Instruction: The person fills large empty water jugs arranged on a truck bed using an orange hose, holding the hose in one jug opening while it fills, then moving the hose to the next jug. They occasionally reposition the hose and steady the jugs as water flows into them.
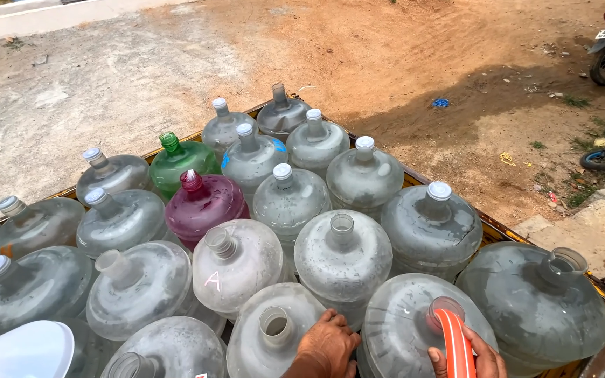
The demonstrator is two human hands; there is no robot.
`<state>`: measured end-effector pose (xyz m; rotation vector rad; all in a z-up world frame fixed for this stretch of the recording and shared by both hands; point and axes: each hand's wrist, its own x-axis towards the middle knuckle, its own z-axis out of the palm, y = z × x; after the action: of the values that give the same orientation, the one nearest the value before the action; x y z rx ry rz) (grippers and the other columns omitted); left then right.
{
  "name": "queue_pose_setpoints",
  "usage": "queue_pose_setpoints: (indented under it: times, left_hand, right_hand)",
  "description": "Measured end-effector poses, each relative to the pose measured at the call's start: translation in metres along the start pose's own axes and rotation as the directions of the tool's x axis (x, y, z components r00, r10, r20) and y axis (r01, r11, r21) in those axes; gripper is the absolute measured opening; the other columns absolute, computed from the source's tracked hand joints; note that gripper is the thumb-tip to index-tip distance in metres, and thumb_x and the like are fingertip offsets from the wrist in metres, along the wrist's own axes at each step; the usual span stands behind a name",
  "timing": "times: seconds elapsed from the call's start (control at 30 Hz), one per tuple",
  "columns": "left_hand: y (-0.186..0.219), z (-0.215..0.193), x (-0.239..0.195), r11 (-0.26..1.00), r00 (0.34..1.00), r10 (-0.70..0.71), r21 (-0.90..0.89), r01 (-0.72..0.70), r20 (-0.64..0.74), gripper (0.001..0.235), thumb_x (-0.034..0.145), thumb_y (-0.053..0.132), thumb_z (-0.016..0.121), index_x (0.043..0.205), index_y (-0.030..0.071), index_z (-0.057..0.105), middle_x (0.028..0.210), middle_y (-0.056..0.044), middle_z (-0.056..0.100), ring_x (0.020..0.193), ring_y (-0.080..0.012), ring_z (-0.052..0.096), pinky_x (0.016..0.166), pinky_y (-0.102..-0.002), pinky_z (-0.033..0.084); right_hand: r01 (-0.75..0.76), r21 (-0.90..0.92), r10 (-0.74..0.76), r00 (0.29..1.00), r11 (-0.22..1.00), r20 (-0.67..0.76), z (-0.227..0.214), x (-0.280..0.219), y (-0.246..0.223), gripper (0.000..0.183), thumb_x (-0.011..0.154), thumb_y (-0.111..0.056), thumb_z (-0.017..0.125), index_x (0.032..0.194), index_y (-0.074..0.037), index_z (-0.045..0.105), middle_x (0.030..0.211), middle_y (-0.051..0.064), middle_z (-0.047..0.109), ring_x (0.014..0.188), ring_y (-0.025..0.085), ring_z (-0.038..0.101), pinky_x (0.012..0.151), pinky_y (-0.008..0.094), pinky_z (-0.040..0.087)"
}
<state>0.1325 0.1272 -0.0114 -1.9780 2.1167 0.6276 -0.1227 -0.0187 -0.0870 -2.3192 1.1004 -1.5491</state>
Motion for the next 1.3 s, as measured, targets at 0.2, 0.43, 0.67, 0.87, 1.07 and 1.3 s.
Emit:
queue_pose_setpoints:
  times: [0.2,0.43,0.67,0.87,1.07,1.3]
  left_hand:
    - [0.003,-0.003,-0.002,1.000,1.000,0.004,-0.002,-0.004,-0.008,0.049,0.092,0.039,0.062,0.124,0.002,0.068,0.120,-0.012,0.071,0.132,-0.0255,0.050,0.126,-0.045,0.017]
    - [0.005,-0.008,-0.006,1.000,1.000,-0.015,0.010,0.015,0.001,0.049,0.092,0.039,0.062,0.126,0.003,0.067,0.121,-0.011,0.069,0.133,-0.0256,0.050,0.127,-0.045,0.017]
    - [0.009,-0.018,-0.011,0.999,0.998,-0.031,0.020,0.030,0.055,0.049,0.096,0.039,0.058,0.130,0.004,0.065,0.124,-0.015,0.067,0.133,-0.0272,0.049,0.127,-0.046,0.014]
    - [0.011,-0.022,-0.014,0.999,0.998,-0.032,-0.017,0.033,0.052,0.050,0.095,0.039,0.058,0.130,0.005,0.065,0.125,-0.014,0.066,0.135,-0.0268,0.047,0.127,-0.045,0.014]
    - [0.009,-0.015,-0.012,0.999,1.000,-0.030,-0.016,0.030,0.008,0.052,0.093,0.040,0.059,0.131,0.005,0.064,0.126,-0.015,0.067,0.135,-0.0273,0.047,0.126,-0.046,0.015]
    - [0.035,-0.055,0.012,0.647,0.908,-0.415,-0.720,0.250,-0.058,0.049,0.088,0.048,0.060,0.125,0.018,0.071,0.118,-0.008,0.075,0.123,-0.0247,0.065,0.116,-0.037,0.044]
  right_hand:
    - [-0.087,0.020,0.086,0.995,0.996,0.044,-0.011,0.005,-0.019,0.070,0.076,-0.042,0.081,0.125,0.004,0.061,0.109,0.018,0.071,0.106,0.027,0.070,0.097,0.037,0.058]
    - [-0.082,0.010,0.082,0.996,0.997,0.046,-0.019,0.014,-0.041,0.069,0.076,-0.041,0.081,0.124,0.004,0.062,0.109,0.018,0.072,0.107,0.027,0.070,0.100,0.040,0.056]
    - [-0.189,-0.037,0.192,0.976,0.981,0.104,-0.024,0.014,-0.047,0.074,0.072,-0.041,0.083,0.126,0.005,0.063,0.104,0.017,0.073,0.102,0.026,0.071,0.096,0.040,0.058]
    - [-0.204,0.005,0.204,0.977,0.979,0.070,-0.027,0.022,-0.067,0.069,0.076,-0.038,0.082,0.126,0.005,0.062,0.112,0.020,0.072,0.102,0.027,0.071,0.094,0.040,0.058]
    - [-0.177,-0.003,0.175,0.974,0.984,0.145,-0.037,0.031,-0.080,0.065,0.079,-0.035,0.080,0.126,0.005,0.060,0.109,0.021,0.072,0.102,0.027,0.071,0.086,0.039,0.059]
    - [-0.185,0.060,0.167,0.961,0.981,0.220,-0.050,0.043,-0.099,0.068,0.082,-0.034,0.077,0.134,0.004,0.054,0.118,0.021,0.067,0.106,0.032,0.070,0.085,0.040,0.059]
